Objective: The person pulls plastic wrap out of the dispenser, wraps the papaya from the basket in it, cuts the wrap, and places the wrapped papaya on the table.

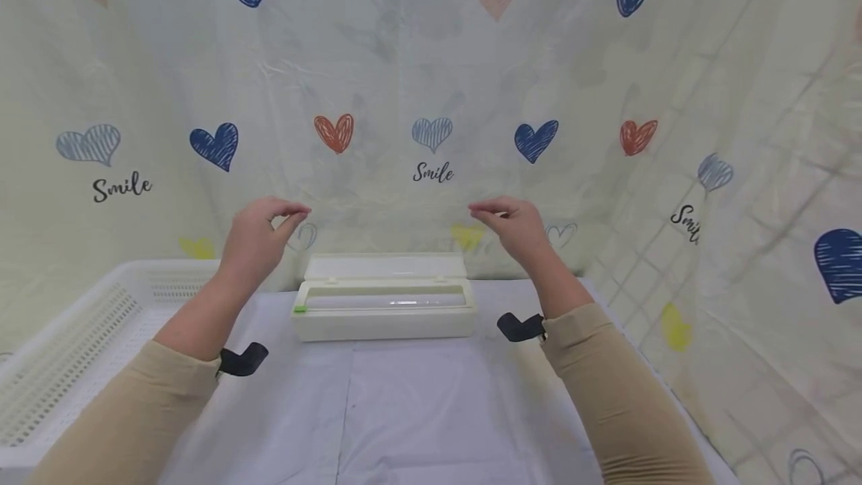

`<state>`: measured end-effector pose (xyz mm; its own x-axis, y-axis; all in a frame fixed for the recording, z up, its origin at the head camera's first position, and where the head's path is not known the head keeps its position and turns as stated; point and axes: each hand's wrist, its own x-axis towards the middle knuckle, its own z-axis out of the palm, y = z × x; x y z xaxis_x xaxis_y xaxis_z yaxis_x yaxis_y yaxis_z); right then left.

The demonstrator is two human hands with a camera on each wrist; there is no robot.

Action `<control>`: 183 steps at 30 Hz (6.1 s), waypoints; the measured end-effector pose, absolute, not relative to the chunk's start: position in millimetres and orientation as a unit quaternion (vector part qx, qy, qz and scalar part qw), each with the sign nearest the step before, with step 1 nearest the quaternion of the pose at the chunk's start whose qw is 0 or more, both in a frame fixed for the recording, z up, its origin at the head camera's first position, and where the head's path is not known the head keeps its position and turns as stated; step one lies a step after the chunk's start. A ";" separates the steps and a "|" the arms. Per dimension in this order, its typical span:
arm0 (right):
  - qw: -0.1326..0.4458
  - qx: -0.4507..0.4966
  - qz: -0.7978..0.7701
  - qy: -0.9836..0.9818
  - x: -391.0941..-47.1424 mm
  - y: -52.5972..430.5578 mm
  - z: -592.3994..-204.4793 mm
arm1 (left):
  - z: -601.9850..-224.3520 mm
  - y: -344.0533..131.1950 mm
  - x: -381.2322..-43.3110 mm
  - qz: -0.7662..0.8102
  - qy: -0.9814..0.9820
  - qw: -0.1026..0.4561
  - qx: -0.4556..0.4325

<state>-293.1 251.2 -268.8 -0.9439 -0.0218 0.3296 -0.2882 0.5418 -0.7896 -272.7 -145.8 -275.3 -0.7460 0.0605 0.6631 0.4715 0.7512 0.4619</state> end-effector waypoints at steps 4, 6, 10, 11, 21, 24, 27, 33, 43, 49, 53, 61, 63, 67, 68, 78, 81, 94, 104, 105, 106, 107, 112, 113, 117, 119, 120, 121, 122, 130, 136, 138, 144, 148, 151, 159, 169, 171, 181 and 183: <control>0.150 0.087 0.470 -0.866 -290.1 250.6 -263.7 | -270.4 -144.8 -271.2 -0.317 -0.874 0.335 -0.155; 0.154 0.084 0.471 -0.864 -288.6 250.5 -261.1 | -267.7 -144.4 -270.4 -0.315 -0.873 0.339 -0.156; 0.157 0.075 0.478 -0.861 -285.5 250.4 -256.3 | -262.0 -143.7 -267.2 -0.313 -0.872 0.342 -0.158; 0.157 0.073 0.481 -0.860 -284.7 250.4 -255.0 | -260.6 -143.5 -266.2 -0.314 -0.871 0.343 -0.159; 0.178 0.080 0.480 -0.855 -275.2 250.4 -245.6 | -250.2 -143.5 -257.5 -0.314 -0.867 0.351 -0.163; 0.186 0.088 0.475 -0.856 -272.0 250.5 -242.1 | -247.4 -144.4 -256.3 -0.312 -0.866 0.354 -0.166; 0.190 0.096 0.473 -0.855 -268.7 249.8 -238.0 | -244.6 -146.3 -254.2 -0.311 -0.865 0.356 -0.168; 0.205 0.118 0.457 -0.858 -258.3 251.7 -234.5 | -241.8 -148.9 -245.4 -0.322 -0.863 0.346 -0.181; 0.218 0.183 0.417 -0.863 -226.6 264.3 -248.3 | -249.1 -157.0 -210.0 -0.327 -0.873 0.283 -0.225; 0.193 0.225 0.401 -0.867 -195.5 268.1 -260.2 | -265.4 -164.7 -176.4 -0.311 -0.885 0.250 -0.241; 0.157 0.276 0.424 -0.848 -175.8 272.0 -275.2 | -280.8 -168.3 -153.7 -0.308 -0.892 0.220 -0.247; -0.032 0.363 0.500 -0.785 -155.1 283.4 -325.5 | -333.2 -170.2 -124.9 -0.317 -0.889 0.151 -0.293; -0.074 0.367 0.504 -0.778 -152.2 285.0 -339.1 | -347.4 -169.7 -121.1 -0.317 -0.888 0.133 -0.306; -0.130 0.372 0.499 -0.771 -147.2 285.2 -363.7 | -370.2 -168.5 -112.9 -0.309 -0.887 0.098 -0.327; -0.136 0.378 0.494 -0.771 -146.4 284.7 -369.5 | -374.8 -168.3 -111.1 -0.307 -0.889 0.088 -0.329; -0.141 0.401 0.391 -0.817 -143.0 272.1 -414.3 | -419.5 -170.5 -110.4 -0.237 -0.901 0.020 -0.363; -0.133 0.405 0.356 -0.832 -144.1 269.8 -424.7 | -433.2 -170.8 -115.4 -0.193 -0.889 0.038 -0.414; -0.051 0.487 0.190 -0.851 -140.4 261.8 -444.2 | -457.0 -165.7 -121.3 -0.147 -0.897 -0.048 -0.413; -0.079 0.446 0.150 -0.879 -137.4 254.3 -441.7 | -459.6 -165.4 -117.9 -0.145 -0.918 -0.055 -0.364; -0.087 0.437 0.153 -0.882 -137.7 254.0 -440.4 | -458.8 -165.2 -117.9 -0.137 -0.916 -0.040 -0.374; -0.092 0.429 0.156 -0.885 -138.0 253.5 -439.3 | -457.8 -165.0 -118.0 -0.128 -0.915 -0.028 -0.382; -0.097 0.425 0.159 -0.886 -138.6 253.1 -438.2 | -457.0 -164.9 -118.1 -0.119 -0.913 -0.015 -0.390; -0.095 0.423 0.151 -0.889 -139.7 252.2 -434.6 | -455.4 -166.2 -117.7 -0.100 -0.915 0.007 -0.391; -0.092 0.424 0.149 -0.888 -139.7 252.2 -434.0 | -456.1 -167.2 -117.7 -0.104 -0.915 0.012 -0.390; -0.087 0.419 0.154 -0.891 -140.2 253.0 -431.3 | -458.4 -172.3 -116.7 -0.115 -0.912 0.048 -0.391; -0.079 0.418 0.162 -0.890 -140.5 253.5 -429.9 | -458.2 -175.1 -115.6 -0.119 -0.911 0.064 -0.389; -0.076 0.417 0.167 -0.890 -140.5 253.8 -429.1 | -457.4 -176.1 -115.1 -0.117 -0.912 0.067 -0.387; -0.071 0.418 0.172 -0.889 -140.5 254.2 -428.3 | -456.1 -176.8 -114.8 -0.116 -0.914 0.067 -0.383; -0.069 0.418 0.177 -0.889 -140.3 254.6 -427.3 | -454.7 -177.1 -114.3 -0.117 -0.917 0.060 -0.377; -0.067 0.424 0.185 -0.884 -140.8 255.5 -423.7 | -445.8 -176.4 -108.2 -0.128 -0.919 0.013 -0.372; -0.098 0.409 0.179 -0.889 -141.6 255.1 -424.3 | -445.2 -178.0 -104.8 -0.118 -0.923 0.031 -0.365; -0.105 0.404 0.178 -0.891 -140.8 254.8 -424.5 | -445.6 -178.8 -104.8 -0.118 -0.929 0.007 -0.351; -0.111 0.403 0.185 -0.889 -140.4 254.1 -424.7 | -449.4 -181.4 -101.9 -0.112 -0.937 -0.005 -0.331; -0.122 0.404 0.212 -0.881 -141.3 254.3 -423.1 | -447.1 -186.6 -97.8 -0.108 -0.946 -0.017 -0.306; -0.141 0.392 0.253 -0.873 -143.7 255.8 -418.2 | -433.9 -192.9 -93.8 -0.114 -0.954 -0.022 -0.278; -0.174 0.302 0.327 -0.878 -169.5 256.9 -390.8 | -362.1 -227.9 -82.8 -0.127 -0.977 0.071 -0.158; -0.082 0.249 0.372 -0.890 -235.9 276.3 -380.4 | -296.8 -308.9 -139.2 -0.118 -0.988 -0.048 -0.087; -0.072 0.237 0.378 -0.892 -249.9 280.5 -384.0 | -297.3 -322.8 -154.4 -0.117 -0.987 -0.062 -0.096; -0.090 0.168 0.398 -0.897 -295.1 288.0 -404.1 | -330.3 -358.3 -201.4 -0.141 -0.972 -0.178 -0.055; -0.096 0.162 0.400 -0.897 -300.2 287.8 -407.1 | -336.4 -359.2 -204.7 -0.143 -0.969 -0.194 -0.050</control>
<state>-300.2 287.8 -407.1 -0.9288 -0.3682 -0.0420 -0.2146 0.6269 -0.7489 -204.7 -359.2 -336.4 -0.9199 0.1532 -0.3610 0.0423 0.9539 0.2971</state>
